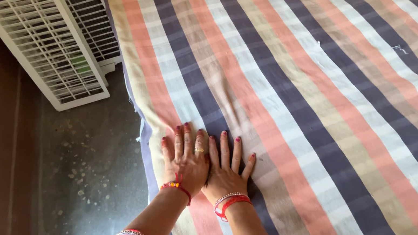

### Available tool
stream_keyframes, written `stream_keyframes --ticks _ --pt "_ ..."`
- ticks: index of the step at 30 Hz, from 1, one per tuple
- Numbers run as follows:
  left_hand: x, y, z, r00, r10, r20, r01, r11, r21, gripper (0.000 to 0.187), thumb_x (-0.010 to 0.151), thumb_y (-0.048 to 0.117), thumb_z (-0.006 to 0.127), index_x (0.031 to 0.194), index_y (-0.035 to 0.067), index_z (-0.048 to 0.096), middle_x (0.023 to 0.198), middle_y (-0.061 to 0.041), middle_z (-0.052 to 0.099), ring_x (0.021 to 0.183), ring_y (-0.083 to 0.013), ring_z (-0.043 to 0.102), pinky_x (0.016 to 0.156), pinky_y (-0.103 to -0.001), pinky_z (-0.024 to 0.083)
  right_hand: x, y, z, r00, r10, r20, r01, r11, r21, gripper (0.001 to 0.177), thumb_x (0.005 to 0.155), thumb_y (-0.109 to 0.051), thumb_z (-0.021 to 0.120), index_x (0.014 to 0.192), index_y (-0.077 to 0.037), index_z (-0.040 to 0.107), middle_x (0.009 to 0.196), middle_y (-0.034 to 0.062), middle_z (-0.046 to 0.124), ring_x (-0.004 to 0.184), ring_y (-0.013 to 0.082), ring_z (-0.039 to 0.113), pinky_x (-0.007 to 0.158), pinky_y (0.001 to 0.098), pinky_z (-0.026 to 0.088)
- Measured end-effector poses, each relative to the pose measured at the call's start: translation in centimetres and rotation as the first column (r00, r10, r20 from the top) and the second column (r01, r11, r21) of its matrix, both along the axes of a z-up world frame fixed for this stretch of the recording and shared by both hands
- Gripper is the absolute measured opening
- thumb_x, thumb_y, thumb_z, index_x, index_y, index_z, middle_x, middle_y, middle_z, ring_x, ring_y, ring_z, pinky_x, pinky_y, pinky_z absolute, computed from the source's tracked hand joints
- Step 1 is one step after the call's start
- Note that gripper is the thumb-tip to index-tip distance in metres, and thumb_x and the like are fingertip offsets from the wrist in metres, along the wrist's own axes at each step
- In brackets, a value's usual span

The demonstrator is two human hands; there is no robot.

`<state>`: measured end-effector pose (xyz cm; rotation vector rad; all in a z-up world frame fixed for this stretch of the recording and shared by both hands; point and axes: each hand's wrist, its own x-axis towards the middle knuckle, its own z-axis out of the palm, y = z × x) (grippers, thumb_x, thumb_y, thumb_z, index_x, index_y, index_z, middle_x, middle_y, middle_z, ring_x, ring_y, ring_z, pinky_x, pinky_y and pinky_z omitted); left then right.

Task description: The person folds a striped bed sheet on a bed. They smooth the sheet, fold it in half lengthwise, then fold it again widthwise, aligning edges and corners to create a compact rectangular bundle.

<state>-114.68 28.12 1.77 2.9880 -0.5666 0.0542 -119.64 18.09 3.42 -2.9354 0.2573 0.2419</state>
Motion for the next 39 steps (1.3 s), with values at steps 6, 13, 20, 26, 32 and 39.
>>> stream_keyframes --ticks 6,13,20,26,32,39 --pt "-6.7 0.1 3.6 0.97 0.207 -0.13 -0.204 0.978 0.038 0.079 0.093 0.047 0.052 0.158 0.012 0.024 0.168 -0.02 0.009 0.153 -0.045 0.005 0.108 -0.079 0.018 -4.9 0.1 1.4 0.995 0.021 -0.093 -0.022 1.0 -0.016 0.09 0.093 -0.056 0.05 0.164 -0.027 0.003 0.171 0.0078 -0.012 0.154 0.0384 -0.014 0.114 0.0738 -0.006" --pt "-13.2 3.6 6.9 0.923 -0.007 -0.384 0.129 0.948 0.291 0.098 0.088 0.033 0.069 0.167 0.012 0.015 0.172 -0.015 -0.004 0.15 -0.0561 -0.013 0.104 -0.083 0.026 -11.8 2.6 5.5 0.931 0.047 -0.362 -0.03 0.998 0.053 0.121 0.071 -0.08 0.069 0.162 -0.046 -0.003 0.171 0.0079 -0.021 0.157 0.0397 -0.022 0.119 0.0709 -0.007" --pt "-18.8 5.6 5.7 0.846 -0.151 -0.511 0.306 0.923 0.233 0.063 0.103 0.014 0.054 0.16 0.029 0.03 0.172 -0.02 -0.007 0.151 -0.0557 -0.023 0.105 -0.076 0.039 -16.5 3.6 5.7 0.932 0.082 -0.354 -0.082 0.997 0.013 0.126 0.068 -0.077 0.076 0.161 -0.049 -0.003 0.171 0.0054 -0.024 0.156 0.0375 -0.023 0.119 0.0704 -0.006" --pt "-19.3 4.5 4.3 0.894 -0.094 -0.438 0.237 0.929 0.285 0.077 0.099 0.02 0.06 0.164 0.015 0.019 0.17 -0.023 -0.003 0.15 -0.0571 -0.017 0.099 -0.07 0.047 -16.9 3.8 3.1 0.983 0.037 -0.182 -0.041 0.999 -0.019 0.12 0.067 -0.067 0.082 0.158 -0.054 0.005 0.172 0.0005 -0.016 0.158 0.0331 -0.016 0.12 0.0699 -0.004" --pt "-21.2 5.0 3.9 0.829 0.137 -0.543 -0.293 0.932 -0.213 0.077 0.101 0.015 0.051 0.164 0.016 0.008 0.175 -0.004 -0.015 0.143 -0.0615 0.021 0.108 -0.056 0.049 -17.4 3.4 2.8 0.991 0.063 -0.117 -0.062 0.998 0.007 0.112 0.075 -0.057 0.082 0.158 -0.05 0.009 0.171 0.0023 -0.012 0.157 0.0329 -0.013 0.12 0.0688 -0.002" --pt "-24.9 3.3 3.3 0.851 0.205 -0.484 -0.293 0.949 -0.113 0.072 0.101 0.016 0.045 0.164 0.013 0.009 0.172 -0.008 -0.012 0.148 -0.0589 0.015 0.111 -0.068 0.036 -20.4 1.8 2.1 0.968 0.209 -0.141 -0.207 0.978 0.027 0.107 0.08 -0.043 0.08 0.16 -0.045 0.008 0.171 0.005 -0.01 0.157 0.0338 -0.009 0.122 0.0638 0.0"
